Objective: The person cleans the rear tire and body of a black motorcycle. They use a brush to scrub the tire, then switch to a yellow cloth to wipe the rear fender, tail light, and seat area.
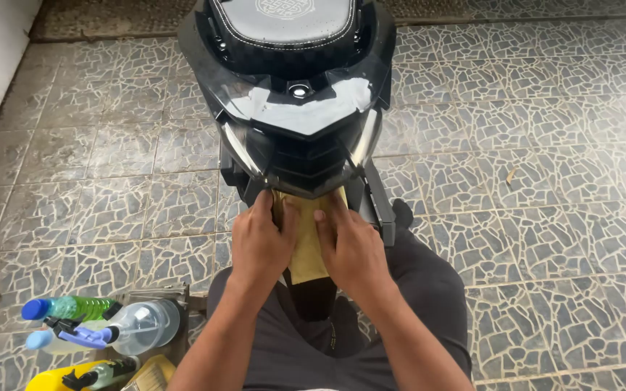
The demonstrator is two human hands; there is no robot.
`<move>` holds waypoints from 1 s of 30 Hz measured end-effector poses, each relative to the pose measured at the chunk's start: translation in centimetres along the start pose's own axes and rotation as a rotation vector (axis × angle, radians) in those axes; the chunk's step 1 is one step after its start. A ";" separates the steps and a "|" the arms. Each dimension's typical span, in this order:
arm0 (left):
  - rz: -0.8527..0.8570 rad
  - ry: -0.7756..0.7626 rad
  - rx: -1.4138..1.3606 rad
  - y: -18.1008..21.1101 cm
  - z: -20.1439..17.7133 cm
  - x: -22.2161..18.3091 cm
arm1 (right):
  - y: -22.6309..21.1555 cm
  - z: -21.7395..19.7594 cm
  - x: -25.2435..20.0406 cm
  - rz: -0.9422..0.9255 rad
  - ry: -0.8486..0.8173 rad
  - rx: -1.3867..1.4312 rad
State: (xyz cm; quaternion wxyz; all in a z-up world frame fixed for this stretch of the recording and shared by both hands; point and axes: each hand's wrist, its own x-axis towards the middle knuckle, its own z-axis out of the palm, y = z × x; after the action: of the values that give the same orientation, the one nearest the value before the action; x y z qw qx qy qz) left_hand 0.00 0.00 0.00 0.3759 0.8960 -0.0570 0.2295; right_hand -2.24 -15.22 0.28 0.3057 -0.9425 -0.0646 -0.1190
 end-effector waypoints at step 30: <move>-0.468 -0.337 -1.169 3.0 1.3 -13.5 | 4.2 -1.4 -13.5 -0.160 0.300 0.245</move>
State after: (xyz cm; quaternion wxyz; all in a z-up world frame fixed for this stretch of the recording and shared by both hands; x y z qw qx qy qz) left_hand -12.37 -4.03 -4.99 0.8274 0.5560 -0.0339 -0.0711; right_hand -14.69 -20.10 -4.57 0.4136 -0.8619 -0.1073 -0.2731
